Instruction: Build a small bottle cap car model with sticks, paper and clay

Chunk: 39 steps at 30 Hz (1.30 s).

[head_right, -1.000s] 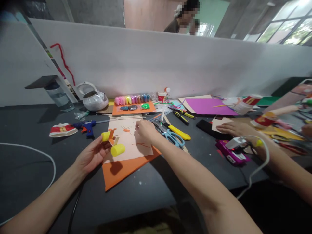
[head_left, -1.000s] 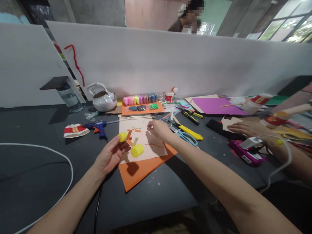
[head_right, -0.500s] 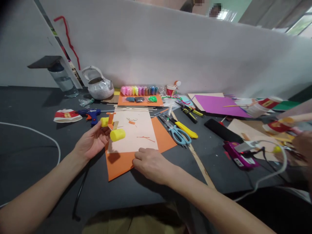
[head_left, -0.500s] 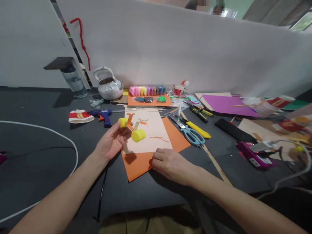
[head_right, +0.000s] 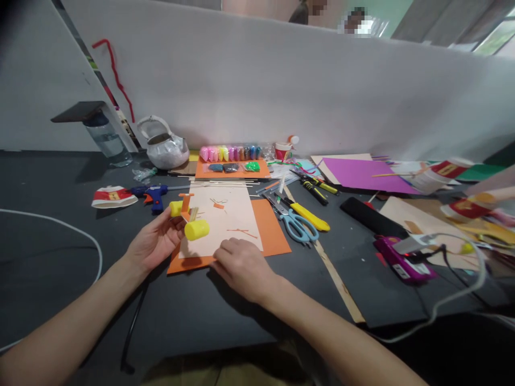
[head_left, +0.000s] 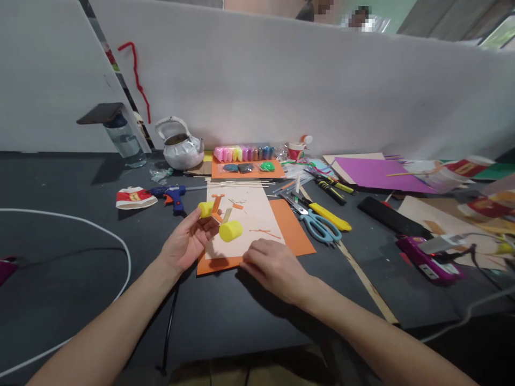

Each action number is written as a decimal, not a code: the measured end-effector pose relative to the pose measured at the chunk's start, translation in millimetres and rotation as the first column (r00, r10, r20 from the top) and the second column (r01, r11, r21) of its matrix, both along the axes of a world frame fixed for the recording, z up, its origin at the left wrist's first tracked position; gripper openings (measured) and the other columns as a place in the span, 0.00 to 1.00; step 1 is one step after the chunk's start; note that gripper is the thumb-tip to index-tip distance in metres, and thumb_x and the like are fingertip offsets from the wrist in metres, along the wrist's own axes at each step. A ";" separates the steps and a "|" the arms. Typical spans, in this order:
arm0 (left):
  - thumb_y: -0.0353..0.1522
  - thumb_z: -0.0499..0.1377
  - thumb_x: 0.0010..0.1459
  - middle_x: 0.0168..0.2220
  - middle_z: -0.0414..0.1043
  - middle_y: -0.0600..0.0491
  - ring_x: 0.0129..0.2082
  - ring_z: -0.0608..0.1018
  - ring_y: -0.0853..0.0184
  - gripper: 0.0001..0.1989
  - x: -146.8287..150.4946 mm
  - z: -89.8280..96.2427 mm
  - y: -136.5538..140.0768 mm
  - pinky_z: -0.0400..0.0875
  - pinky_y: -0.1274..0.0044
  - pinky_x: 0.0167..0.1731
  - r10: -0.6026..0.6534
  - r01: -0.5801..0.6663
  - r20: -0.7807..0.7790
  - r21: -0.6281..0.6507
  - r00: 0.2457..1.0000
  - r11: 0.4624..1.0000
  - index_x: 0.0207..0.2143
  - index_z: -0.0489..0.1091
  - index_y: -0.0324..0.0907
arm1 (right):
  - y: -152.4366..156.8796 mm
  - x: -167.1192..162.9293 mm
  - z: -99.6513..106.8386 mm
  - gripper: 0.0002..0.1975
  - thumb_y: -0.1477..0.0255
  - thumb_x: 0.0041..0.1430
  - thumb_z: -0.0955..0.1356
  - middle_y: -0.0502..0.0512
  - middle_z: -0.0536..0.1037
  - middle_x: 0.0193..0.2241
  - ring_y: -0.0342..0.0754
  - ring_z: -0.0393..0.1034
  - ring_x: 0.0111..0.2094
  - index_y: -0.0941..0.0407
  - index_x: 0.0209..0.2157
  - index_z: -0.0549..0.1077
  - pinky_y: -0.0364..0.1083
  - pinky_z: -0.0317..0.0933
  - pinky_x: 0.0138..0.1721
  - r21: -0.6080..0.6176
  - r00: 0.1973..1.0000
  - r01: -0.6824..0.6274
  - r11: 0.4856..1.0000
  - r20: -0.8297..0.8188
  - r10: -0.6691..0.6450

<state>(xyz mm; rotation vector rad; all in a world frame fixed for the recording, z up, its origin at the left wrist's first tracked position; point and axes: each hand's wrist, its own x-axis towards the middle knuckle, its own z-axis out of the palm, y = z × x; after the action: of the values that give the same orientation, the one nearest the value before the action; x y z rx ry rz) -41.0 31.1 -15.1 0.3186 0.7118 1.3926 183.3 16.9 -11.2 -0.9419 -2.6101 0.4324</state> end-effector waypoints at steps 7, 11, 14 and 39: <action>0.34 0.70 0.52 0.43 0.81 0.50 0.35 0.83 0.68 0.17 11.8 -4.1 -9.9 0.80 0.74 0.43 -0.110 0.131 -0.228 0.078 0.967 0.988 0.43 0.74 0.40 | 14.8 9.0 19.7 0.17 0.62 0.66 0.66 0.56 0.77 0.44 0.45 0.74 0.37 0.56 0.51 0.66 0.42 0.68 0.35 -0.302 0.938 0.101 0.948 -0.290 -0.193; 0.38 0.71 0.49 0.45 0.79 0.51 0.41 0.81 0.64 0.21 11.9 -9.0 -9.0 0.77 0.70 0.46 -0.114 0.198 -0.476 0.130 0.872 0.972 0.44 0.71 0.43 | 25.6 8.3 19.0 0.14 0.63 0.60 0.72 0.52 0.77 0.37 0.47 0.71 0.35 0.55 0.43 0.71 0.44 0.66 0.36 -0.350 0.933 0.139 0.926 -0.266 -0.241; 0.35 0.69 0.49 0.44 0.78 0.51 0.43 0.79 0.63 0.19 8.0 -11.0 -6.2 0.74 0.68 0.47 -0.047 0.230 -0.701 0.169 0.711 0.958 0.44 0.72 0.43 | 39.8 13.5 15.6 0.15 0.64 0.61 0.71 0.54 0.78 0.41 0.49 0.72 0.38 0.54 0.47 0.71 0.48 0.65 0.40 -0.346 0.950 0.143 0.927 -0.216 -0.227; 0.35 0.59 0.63 0.20 0.67 0.58 0.21 0.68 0.69 0.06 -26.3 10.4 -9.0 0.63 0.76 0.27 0.329 0.086 -0.927 0.348 0.180 0.933 0.34 0.75 0.46 | 74.5 30.0 -11.9 0.11 0.70 0.60 0.72 0.63 0.77 0.48 0.58 0.65 0.57 0.58 0.43 0.75 0.60 0.63 0.57 -0.047 0.996 -0.033 0.998 -0.085 0.029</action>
<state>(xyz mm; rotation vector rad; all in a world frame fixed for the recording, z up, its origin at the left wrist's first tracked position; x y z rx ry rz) -67.3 22.1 -4.7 1.6151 1.6153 1.3275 213.3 91.3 -23.1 -0.8796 -2.5512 0.5337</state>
